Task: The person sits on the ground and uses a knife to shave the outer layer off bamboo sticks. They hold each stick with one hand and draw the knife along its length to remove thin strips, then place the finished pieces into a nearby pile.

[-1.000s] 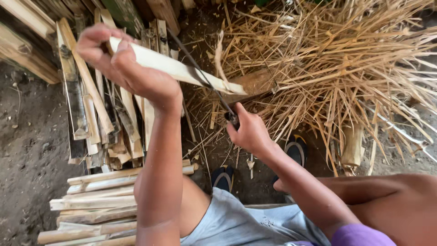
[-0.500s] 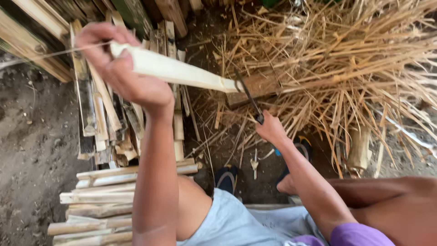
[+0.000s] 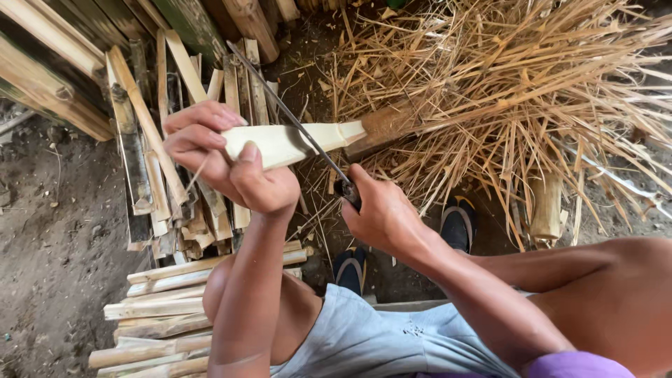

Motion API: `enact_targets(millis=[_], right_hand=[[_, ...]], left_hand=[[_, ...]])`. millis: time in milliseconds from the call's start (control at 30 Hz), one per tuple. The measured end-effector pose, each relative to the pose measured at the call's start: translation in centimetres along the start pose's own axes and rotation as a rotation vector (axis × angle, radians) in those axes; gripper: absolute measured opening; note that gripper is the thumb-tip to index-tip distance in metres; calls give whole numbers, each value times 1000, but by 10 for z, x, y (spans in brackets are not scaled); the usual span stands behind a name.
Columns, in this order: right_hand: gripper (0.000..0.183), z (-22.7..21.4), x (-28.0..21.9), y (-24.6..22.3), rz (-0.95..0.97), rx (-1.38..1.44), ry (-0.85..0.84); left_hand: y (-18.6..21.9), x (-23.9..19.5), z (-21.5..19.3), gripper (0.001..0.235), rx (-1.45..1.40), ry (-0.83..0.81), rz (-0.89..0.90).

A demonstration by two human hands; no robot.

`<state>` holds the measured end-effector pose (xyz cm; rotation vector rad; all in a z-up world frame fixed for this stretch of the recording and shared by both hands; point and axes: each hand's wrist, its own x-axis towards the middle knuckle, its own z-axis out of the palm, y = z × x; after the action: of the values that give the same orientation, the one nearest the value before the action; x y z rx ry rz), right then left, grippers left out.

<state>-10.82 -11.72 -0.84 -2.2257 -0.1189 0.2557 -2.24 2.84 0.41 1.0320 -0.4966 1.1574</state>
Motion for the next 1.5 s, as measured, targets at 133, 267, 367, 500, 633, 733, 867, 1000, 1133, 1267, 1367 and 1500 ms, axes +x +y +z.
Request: enact_targets(millis=[133, 267, 367, 500, 633, 733, 867, 1000, 1133, 1267, 1367, 1500], right_hand=[[33, -7, 3, -6, -143, -6, 44], [42, 3, 12, 4, -34, -27, 108], [34, 9, 17, 21, 33, -2, 1], [29, 22, 19, 49, -113, -22, 65], [42, 26, 54, 56, 261, -31, -122], [53, 17, 63, 56, 251, 29, -170], [35, 36, 38, 67, -368, -28, 177], [51, 41, 77, 74, 263, -42, -156], [39, 37, 86, 74, 268, -37, -199], [28, 49, 60, 83, -258, -1, 43], [33, 66, 74, 102, -24, -51, -32], [59, 67, 127, 131, 237, -244, -175]], left_hand=[[-12, 4, 4, 27, 72, 2, 8], [-6, -5, -2, 29, 54, 21, -18], [-8, 2, 0, 27, 22, 6, -7], [-12, -5, 7, 27, 33, 7, -9], [-17, 4, 3, 29, 65, 56, -16], [-27, 20, 2, 28, 24, 62, -3], [-26, 13, -7, 28, 21, 45, -15], [-28, 22, -5, 27, 32, 35, -44], [-24, 33, -12, 30, 28, 30, -92], [-31, 27, -15, 33, 81, 24, -93], [-42, 26, -16, 32, 121, 6, -63], [-48, 51, -30, 28, 143, 41, -114]])
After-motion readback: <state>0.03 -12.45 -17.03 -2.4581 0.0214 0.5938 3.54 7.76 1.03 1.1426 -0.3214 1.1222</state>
